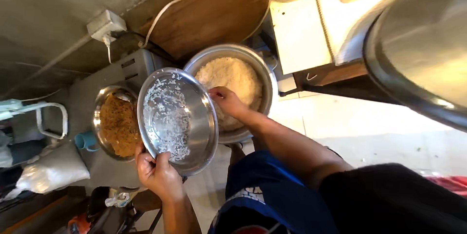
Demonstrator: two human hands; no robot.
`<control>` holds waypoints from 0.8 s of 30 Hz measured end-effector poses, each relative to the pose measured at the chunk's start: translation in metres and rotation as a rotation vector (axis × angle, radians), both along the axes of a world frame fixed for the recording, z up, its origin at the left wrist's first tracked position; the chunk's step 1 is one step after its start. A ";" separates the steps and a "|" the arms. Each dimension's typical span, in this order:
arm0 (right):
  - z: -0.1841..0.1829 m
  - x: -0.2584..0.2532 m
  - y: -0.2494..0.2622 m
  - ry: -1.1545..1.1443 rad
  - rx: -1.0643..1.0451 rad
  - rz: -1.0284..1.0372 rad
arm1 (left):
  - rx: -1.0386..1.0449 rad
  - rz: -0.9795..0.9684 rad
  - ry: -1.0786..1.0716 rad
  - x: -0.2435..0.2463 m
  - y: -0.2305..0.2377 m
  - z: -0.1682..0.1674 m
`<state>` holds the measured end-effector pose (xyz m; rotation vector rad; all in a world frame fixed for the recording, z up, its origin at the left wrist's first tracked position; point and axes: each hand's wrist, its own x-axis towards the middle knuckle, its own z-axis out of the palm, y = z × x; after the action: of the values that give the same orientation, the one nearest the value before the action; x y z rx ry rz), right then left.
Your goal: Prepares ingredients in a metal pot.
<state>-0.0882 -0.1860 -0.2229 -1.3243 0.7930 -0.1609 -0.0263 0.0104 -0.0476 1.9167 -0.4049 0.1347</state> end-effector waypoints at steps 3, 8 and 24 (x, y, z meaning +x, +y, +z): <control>0.037 0.033 -0.009 -0.132 0.926 -0.371 | 0.016 -0.052 -0.012 -0.008 0.000 -0.005; 0.079 0.089 -0.028 -0.286 1.218 -0.720 | 0.170 -0.200 -0.173 -0.035 0.004 -0.024; 0.169 0.083 -0.013 -0.276 1.082 -0.474 | 0.291 -0.258 -0.239 -0.027 0.000 -0.038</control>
<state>-0.0048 -0.1989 -0.0536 -0.0800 0.7633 -0.2352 -0.0530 0.0101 -0.0855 2.1191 -0.8676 0.1408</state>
